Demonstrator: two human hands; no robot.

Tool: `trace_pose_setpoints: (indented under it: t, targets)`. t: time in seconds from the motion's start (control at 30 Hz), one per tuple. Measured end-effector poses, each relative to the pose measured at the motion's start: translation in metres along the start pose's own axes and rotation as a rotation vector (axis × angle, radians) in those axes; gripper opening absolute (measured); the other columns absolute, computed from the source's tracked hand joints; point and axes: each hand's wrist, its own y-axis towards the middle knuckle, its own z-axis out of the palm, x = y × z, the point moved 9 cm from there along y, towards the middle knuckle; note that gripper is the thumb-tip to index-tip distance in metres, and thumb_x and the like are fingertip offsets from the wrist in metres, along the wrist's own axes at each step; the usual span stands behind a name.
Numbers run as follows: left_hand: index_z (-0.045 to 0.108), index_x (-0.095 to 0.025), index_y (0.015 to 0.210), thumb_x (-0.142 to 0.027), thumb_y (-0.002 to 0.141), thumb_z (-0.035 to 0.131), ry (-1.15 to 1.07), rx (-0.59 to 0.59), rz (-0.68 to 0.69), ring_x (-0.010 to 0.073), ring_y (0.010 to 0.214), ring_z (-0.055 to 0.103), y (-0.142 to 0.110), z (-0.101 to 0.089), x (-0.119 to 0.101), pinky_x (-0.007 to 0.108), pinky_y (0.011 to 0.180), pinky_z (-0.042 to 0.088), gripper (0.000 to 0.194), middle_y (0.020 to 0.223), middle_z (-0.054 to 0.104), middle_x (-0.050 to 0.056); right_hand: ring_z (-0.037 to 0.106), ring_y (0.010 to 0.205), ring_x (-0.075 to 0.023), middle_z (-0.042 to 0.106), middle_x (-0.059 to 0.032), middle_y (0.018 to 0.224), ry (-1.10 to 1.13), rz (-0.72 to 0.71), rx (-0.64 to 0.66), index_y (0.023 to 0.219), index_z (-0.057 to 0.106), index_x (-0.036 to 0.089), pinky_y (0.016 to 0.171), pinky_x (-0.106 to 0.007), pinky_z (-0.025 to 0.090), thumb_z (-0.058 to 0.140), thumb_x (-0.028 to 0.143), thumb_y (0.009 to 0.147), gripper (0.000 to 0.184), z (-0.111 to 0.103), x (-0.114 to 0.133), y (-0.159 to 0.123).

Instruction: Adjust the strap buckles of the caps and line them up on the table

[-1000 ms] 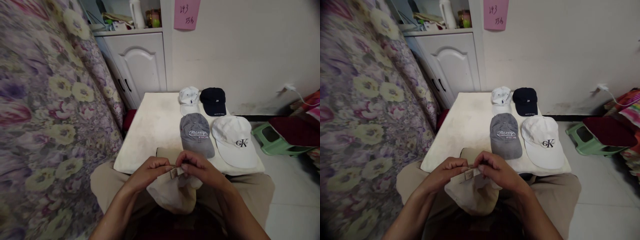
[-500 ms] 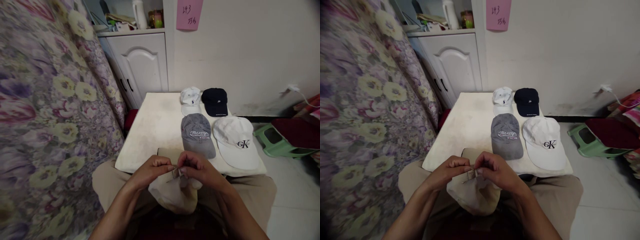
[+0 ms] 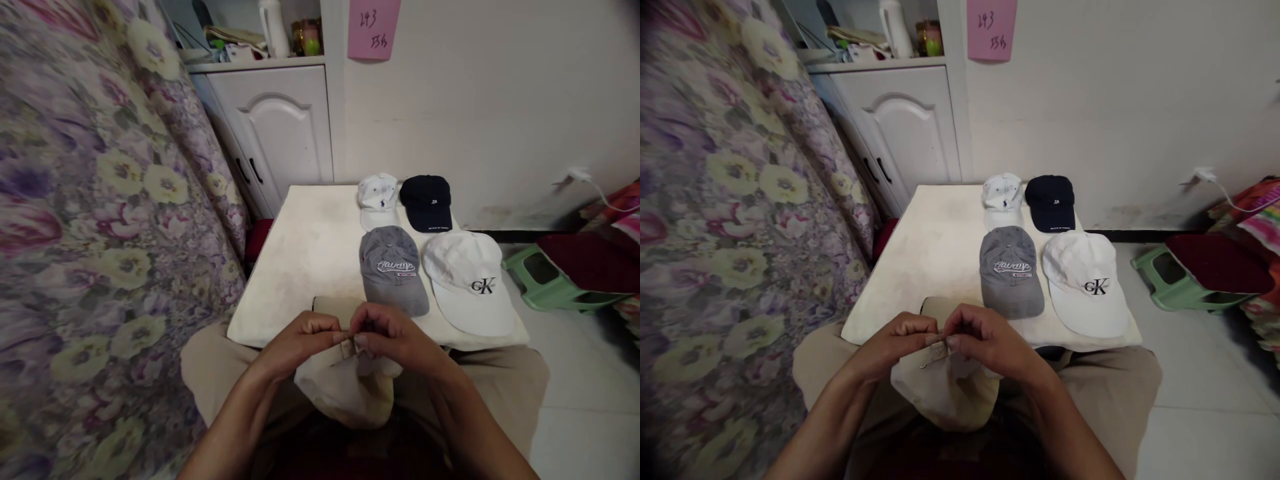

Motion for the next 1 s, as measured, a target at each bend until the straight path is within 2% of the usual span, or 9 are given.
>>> trace_pose_setpoints:
  t: [0.2,0.47,0.83,1.0]
  targets:
    - [0.041,-0.018,0.058,-0.042,0.084,0.064,0.077,0.025,0.030,0.0089,0.053,0.021,0.001,0.003,-0.002,0.026,0.049,0.014,0.042,0.055,0.026,-0.008,0.056,0.069,-0.0122,0.064,0.0002,0.076,0.062,0.013,0.010,0.083,0.061,0.017,0.061,-0.023,0.041,0.076,0.028,0.081,0.018,0.003,-0.005,0.005]
    - [0.049,-0.017,0.063,-0.043,0.087,0.061,0.085,0.040,0.030,0.0100,0.055,0.022,-0.001,0.006,-0.004,0.026,0.050,0.017,0.037,0.058,0.030,-0.006,0.054,0.063,-0.0100,0.061,0.0040,0.072,0.097,0.072,0.039,0.082,0.060,0.018,0.058,-0.021,0.040,0.083,0.029,0.073,0.027,0.005,-0.012,0.008]
    - [0.054,-0.017,0.066,-0.042,0.089,0.058,0.128,0.050,0.021,0.0102,0.054,0.024,-0.002,0.008,-0.006,0.026,0.050,0.019,0.034,0.058,0.032,-0.006,0.055,0.068,-0.0115,0.062,0.0026,0.074,0.048,0.112,0.083,0.083,0.060,0.018,0.059,-0.022,0.040,0.083,0.032,0.073,0.029,0.006,-0.013,0.010]
    - [0.051,-0.018,0.064,-0.042,0.089,0.058,0.114,0.027,0.012,0.0109,0.056,0.024,-0.003,0.007,-0.004,0.028,0.051,0.018,0.036,0.059,0.032,-0.005,0.048,0.063,-0.0102,0.057,0.0042,0.069,-0.007,0.095,0.054,0.080,0.059,0.019,0.054,-0.021,0.035,0.083,0.031,0.072,0.028,0.004,-0.012,0.011]
